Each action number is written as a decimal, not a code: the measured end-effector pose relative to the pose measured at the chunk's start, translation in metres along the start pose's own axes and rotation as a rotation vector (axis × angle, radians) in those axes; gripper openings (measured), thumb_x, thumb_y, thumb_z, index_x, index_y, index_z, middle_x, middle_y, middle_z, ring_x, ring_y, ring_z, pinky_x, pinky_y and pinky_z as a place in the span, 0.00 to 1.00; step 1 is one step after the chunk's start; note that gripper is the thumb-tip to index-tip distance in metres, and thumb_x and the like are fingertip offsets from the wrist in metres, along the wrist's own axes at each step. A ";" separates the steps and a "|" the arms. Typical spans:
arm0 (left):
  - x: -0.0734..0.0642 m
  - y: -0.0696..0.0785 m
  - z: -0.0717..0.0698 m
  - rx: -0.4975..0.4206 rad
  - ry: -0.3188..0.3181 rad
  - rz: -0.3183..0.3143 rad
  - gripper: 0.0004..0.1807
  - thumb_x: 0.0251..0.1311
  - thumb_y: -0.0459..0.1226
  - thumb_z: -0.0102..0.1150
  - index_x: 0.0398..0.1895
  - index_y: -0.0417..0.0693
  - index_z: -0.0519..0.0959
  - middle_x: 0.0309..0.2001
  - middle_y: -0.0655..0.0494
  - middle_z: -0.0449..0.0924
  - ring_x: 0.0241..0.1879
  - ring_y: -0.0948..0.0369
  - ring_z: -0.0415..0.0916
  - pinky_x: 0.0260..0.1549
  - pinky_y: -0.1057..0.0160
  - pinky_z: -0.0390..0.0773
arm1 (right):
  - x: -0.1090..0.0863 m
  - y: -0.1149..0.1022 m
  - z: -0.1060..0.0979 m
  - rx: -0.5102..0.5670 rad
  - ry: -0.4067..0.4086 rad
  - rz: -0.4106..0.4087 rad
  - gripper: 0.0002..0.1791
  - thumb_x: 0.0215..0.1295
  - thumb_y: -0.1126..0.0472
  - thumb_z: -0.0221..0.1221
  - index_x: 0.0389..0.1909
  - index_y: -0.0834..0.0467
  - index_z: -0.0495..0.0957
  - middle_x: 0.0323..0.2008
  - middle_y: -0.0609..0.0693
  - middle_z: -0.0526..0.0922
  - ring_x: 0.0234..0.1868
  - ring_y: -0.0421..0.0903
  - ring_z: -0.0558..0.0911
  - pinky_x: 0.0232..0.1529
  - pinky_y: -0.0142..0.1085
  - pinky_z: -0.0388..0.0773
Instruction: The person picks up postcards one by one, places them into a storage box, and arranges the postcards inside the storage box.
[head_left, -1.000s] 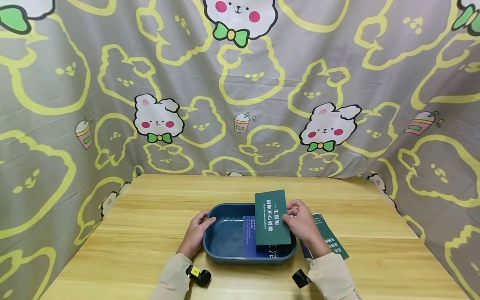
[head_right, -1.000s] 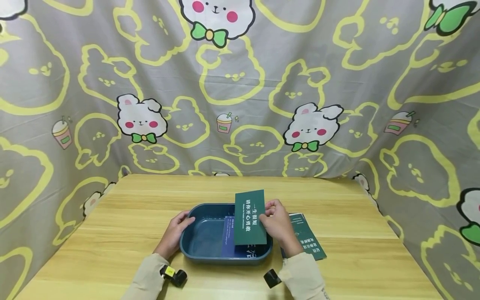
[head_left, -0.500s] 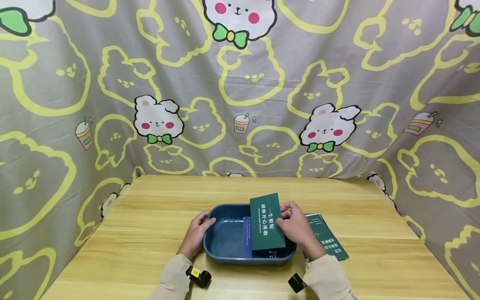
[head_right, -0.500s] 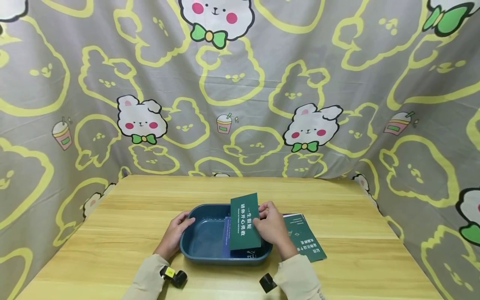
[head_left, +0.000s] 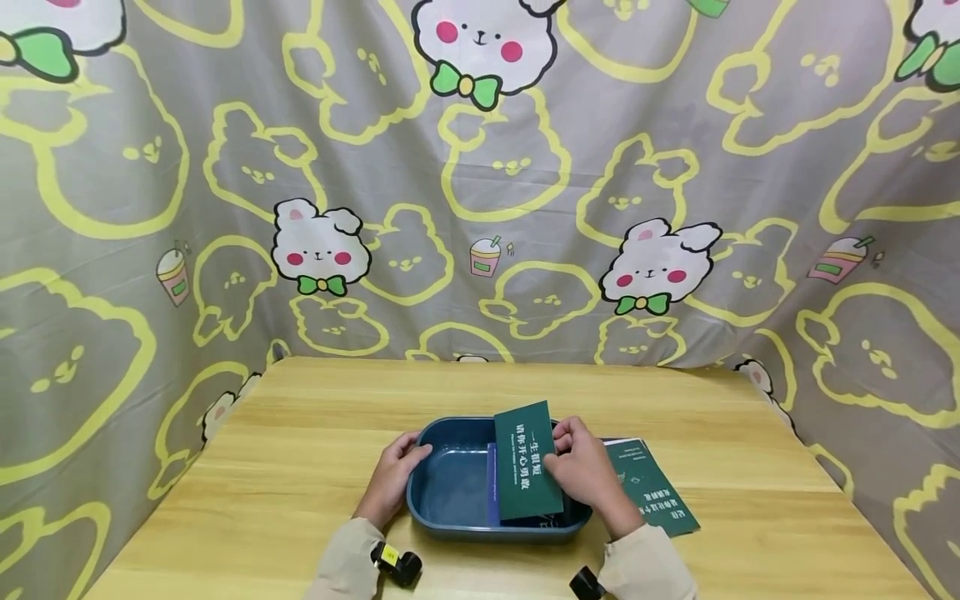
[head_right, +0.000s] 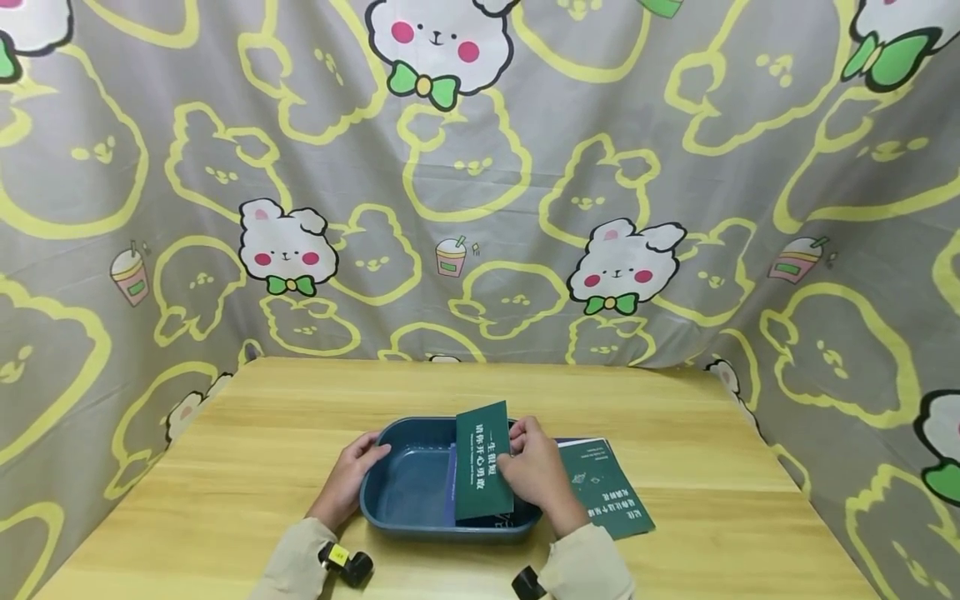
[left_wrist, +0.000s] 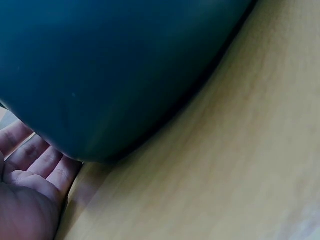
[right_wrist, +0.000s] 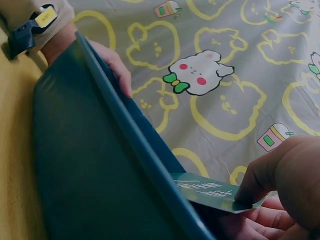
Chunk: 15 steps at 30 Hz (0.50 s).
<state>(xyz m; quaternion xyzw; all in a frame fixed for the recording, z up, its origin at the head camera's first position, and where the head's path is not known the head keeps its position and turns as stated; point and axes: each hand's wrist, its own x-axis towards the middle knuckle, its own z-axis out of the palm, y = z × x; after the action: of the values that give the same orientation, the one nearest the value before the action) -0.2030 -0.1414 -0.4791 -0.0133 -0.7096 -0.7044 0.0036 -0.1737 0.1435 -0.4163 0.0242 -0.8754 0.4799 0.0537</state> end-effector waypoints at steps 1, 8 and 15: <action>-0.001 0.000 0.000 -0.003 -0.001 -0.004 0.20 0.68 0.36 0.55 0.58 0.30 0.72 0.49 0.43 0.76 0.47 0.55 0.73 0.46 0.64 0.74 | -0.001 0.000 0.000 -0.011 -0.004 -0.003 0.15 0.54 0.71 0.62 0.40 0.60 0.69 0.29 0.49 0.72 0.31 0.46 0.71 0.34 0.39 0.69; -0.003 -0.004 0.001 0.003 -0.007 -0.001 0.21 0.69 0.37 0.54 0.58 0.30 0.71 0.49 0.43 0.76 0.46 0.55 0.73 0.45 0.65 0.73 | -0.007 -0.001 0.001 -0.043 -0.033 -0.011 0.15 0.53 0.71 0.64 0.39 0.60 0.69 0.27 0.49 0.70 0.29 0.45 0.70 0.33 0.39 0.67; 0.000 -0.003 0.000 -0.009 -0.005 0.015 0.21 0.68 0.37 0.55 0.56 0.30 0.72 0.48 0.43 0.77 0.47 0.55 0.74 0.45 0.65 0.74 | -0.006 -0.002 0.003 -0.122 -0.054 -0.075 0.17 0.52 0.71 0.64 0.41 0.60 0.69 0.26 0.47 0.70 0.28 0.44 0.70 0.33 0.39 0.68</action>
<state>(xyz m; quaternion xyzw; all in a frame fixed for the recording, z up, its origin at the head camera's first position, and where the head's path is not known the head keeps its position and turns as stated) -0.2034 -0.1413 -0.4821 -0.0202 -0.7064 -0.7074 0.0072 -0.1678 0.1403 -0.4170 0.0666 -0.9027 0.4223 0.0493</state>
